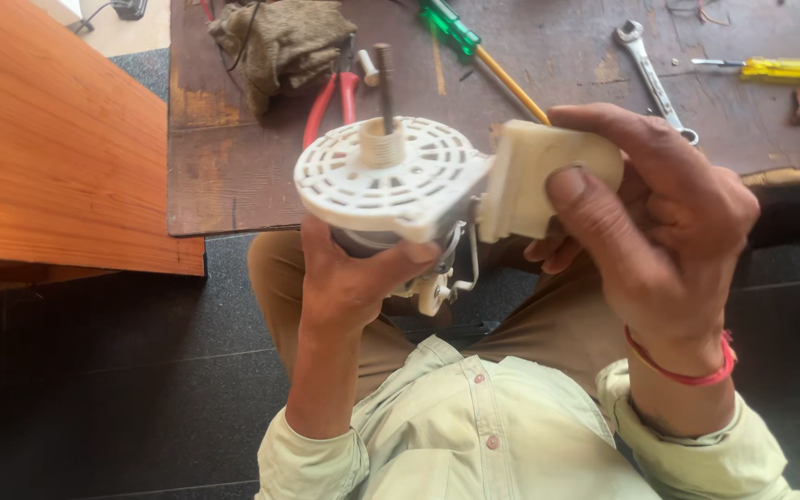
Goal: The person disassembles an appliance motor by removing the plastic casing and using a screwdriver to loosen internal screws while holding the component on a workbench.
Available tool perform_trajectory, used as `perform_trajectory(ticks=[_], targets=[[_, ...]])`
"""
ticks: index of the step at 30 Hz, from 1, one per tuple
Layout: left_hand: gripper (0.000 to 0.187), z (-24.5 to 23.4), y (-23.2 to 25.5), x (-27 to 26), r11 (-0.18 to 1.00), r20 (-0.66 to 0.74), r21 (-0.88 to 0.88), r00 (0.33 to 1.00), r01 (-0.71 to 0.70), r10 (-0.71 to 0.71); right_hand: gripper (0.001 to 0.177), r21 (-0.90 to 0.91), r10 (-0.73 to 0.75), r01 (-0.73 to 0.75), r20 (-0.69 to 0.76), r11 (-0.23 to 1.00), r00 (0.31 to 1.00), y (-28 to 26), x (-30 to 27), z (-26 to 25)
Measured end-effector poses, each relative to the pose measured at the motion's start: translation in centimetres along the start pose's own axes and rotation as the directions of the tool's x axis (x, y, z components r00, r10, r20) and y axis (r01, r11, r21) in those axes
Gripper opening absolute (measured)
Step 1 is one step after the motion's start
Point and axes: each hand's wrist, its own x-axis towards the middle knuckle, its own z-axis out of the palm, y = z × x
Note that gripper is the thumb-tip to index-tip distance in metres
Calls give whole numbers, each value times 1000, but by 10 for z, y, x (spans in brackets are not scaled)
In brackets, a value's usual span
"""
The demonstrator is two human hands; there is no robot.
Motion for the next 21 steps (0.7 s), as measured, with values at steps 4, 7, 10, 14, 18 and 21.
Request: perform_trajectory(ticks=[4, 7, 10, 14, 18, 21], targets=[[100, -5, -14, 1, 990, 2, -133, 999, -51, 52, 28, -346, -225, 227, 47, 910, 973, -13, 8, -2], [104, -7, -21, 3, 992, -55, -117, 998, -40, 34, 28, -171, -77, 72, -21, 983, 997, -12, 17, 1], [90, -7, -27, 4, 956, -33, -293, 999, 14, -25, 30, 166, -27, 33, -37, 986, 999, -2, 14, 2], [67, -3, -27, 9, 906, 32, -422, 999, 16, -2, 26, 239, -53, 74, -94, 968, 994, 12, 0, 3], [72, 0, -23, 12, 867, 69, -497, 998, 33, 2, 11, 37, -85, 87, -47, 996, 995, 19, -27, 14], [72, 3, -19, 12, 867, 27, -497, 999, 29, -18, 24, -223, -143, 153, 61, 963, 988, 21, -43, 28]])
